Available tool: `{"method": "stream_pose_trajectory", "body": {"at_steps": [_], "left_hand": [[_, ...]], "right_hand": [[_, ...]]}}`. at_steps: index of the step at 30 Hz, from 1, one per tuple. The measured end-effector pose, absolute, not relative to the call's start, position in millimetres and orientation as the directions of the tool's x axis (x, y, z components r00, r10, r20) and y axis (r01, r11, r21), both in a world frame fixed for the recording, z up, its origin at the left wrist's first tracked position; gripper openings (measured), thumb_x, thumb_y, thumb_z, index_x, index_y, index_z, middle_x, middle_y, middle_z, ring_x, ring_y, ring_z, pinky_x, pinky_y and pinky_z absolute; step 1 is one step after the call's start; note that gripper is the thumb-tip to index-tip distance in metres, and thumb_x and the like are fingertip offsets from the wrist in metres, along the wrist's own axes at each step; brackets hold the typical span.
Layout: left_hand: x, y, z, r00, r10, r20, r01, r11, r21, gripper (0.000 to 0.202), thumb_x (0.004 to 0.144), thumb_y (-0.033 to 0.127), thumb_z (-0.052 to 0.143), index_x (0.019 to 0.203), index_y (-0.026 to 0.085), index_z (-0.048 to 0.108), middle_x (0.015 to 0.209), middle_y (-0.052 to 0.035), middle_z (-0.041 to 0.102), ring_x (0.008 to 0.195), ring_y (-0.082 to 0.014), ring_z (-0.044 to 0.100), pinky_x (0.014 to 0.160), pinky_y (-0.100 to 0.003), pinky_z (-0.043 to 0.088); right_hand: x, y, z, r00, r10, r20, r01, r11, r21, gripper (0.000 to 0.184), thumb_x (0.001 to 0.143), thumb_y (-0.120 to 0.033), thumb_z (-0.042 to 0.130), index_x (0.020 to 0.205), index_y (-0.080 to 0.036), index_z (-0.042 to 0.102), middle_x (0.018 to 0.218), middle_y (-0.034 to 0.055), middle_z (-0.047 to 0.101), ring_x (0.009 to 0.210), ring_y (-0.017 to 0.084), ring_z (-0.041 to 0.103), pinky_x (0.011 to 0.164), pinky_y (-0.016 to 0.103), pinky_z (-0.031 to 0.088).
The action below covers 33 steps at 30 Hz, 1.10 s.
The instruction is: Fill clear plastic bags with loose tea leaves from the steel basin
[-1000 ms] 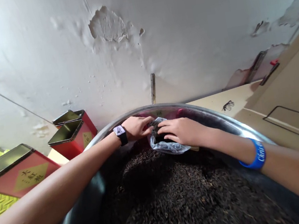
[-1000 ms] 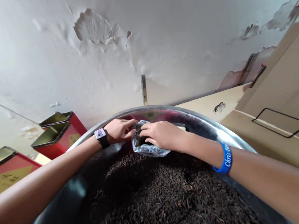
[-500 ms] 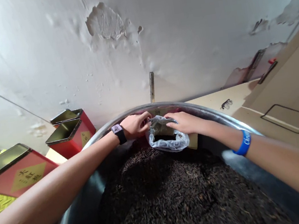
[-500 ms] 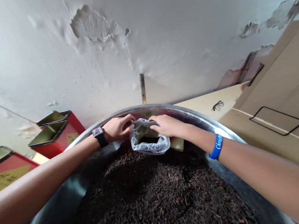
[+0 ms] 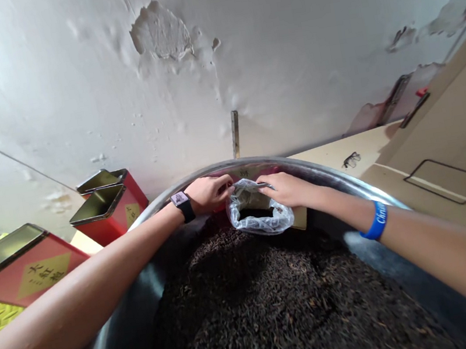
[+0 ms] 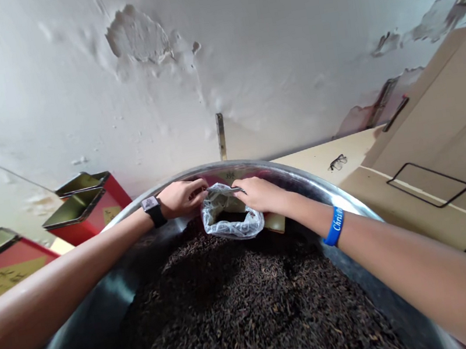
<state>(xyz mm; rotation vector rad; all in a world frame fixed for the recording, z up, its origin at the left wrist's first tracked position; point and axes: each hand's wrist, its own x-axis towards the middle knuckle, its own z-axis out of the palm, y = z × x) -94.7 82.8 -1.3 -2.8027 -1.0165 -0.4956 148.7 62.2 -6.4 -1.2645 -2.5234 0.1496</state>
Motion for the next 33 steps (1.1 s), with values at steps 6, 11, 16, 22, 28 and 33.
{"method": "stream_pose_trajectory", "body": {"at_steps": [6,11,16,22,28,33], "left_hand": [[-93.5,83.6,-2.3,0.74,0.567,0.363,0.61,-0.792,-0.005,0.031,0.09,0.032,0.035,0.113,0.022,0.053,0.097,-0.0046,0.065,0.077,-0.0135,0.06,0.067,-0.025,0.043],[-93.4,82.9,-3.6,0.762,0.541,0.356,0.58,-0.815,-0.004,0.033,0.092,0.032,0.032,0.113,0.021,0.055,0.097,-0.0057,0.066,0.084,-0.0145,0.06,0.072,-0.026,0.045],[-93.9,84.3,-5.8,0.748,0.542,0.384,0.578,-0.816,0.026,0.033,0.092,0.034,0.034,0.109,0.02,0.059,0.097,-0.0054,0.066,0.079,-0.0141,0.061,0.069,-0.025,0.044],[-95.1,85.0,-2.7,0.767,0.523,0.372,0.549,-0.835,0.041,0.036,0.092,0.035,0.034,0.091,0.018,0.065,0.089,-0.0056,0.067,0.075,-0.0122,0.059,0.069,-0.024,0.042],[-97.0,82.1,1.7,0.761,0.557,0.333,0.558,-0.824,0.103,0.037,0.09,0.04,0.036,0.104,0.018,0.063,0.093,-0.007,0.067,0.077,-0.0138,0.06,0.07,-0.025,0.043],[-95.0,77.4,4.1,0.746,0.621,0.241,0.575,-0.782,0.24,0.043,0.09,0.044,0.035,0.113,0.017,0.059,0.084,-0.0048,0.067,0.065,-0.0119,0.057,0.061,-0.022,0.04]], "right_hand": [[148.4,62.8,-7.0,-0.556,0.8,0.224,0.767,0.598,-0.232,0.03,0.087,-0.03,0.036,0.103,-0.02,0.06,0.101,0.0078,0.066,0.091,0.022,0.06,0.076,0.034,0.043],[148.3,62.4,-6.3,-0.545,0.807,0.228,0.773,0.589,-0.236,0.031,0.086,-0.03,0.037,0.104,-0.02,0.06,0.102,0.0084,0.066,0.092,0.022,0.06,0.077,0.034,0.042],[147.6,61.3,-7.5,-0.547,0.805,0.229,0.773,0.591,-0.23,0.031,0.086,-0.03,0.037,0.104,-0.02,0.06,0.102,0.0086,0.066,0.092,0.023,0.06,0.077,0.034,0.042],[146.0,58.3,-4.6,-0.551,0.805,0.22,0.777,0.591,-0.215,0.031,0.086,-0.029,0.036,0.105,-0.02,0.059,0.102,0.0093,0.066,0.092,0.023,0.06,0.077,0.035,0.042],[145.4,56.8,-3.5,-0.549,0.807,0.22,0.778,0.589,-0.22,0.031,0.086,-0.028,0.036,0.105,-0.021,0.06,0.103,0.0083,0.066,0.092,0.022,0.06,0.077,0.035,0.042],[145.9,59.1,-6.1,-0.551,0.805,0.219,0.777,0.591,-0.219,0.031,0.086,-0.027,0.036,0.104,-0.021,0.06,0.103,0.0072,0.066,0.093,0.022,0.06,0.076,0.033,0.042]]}}
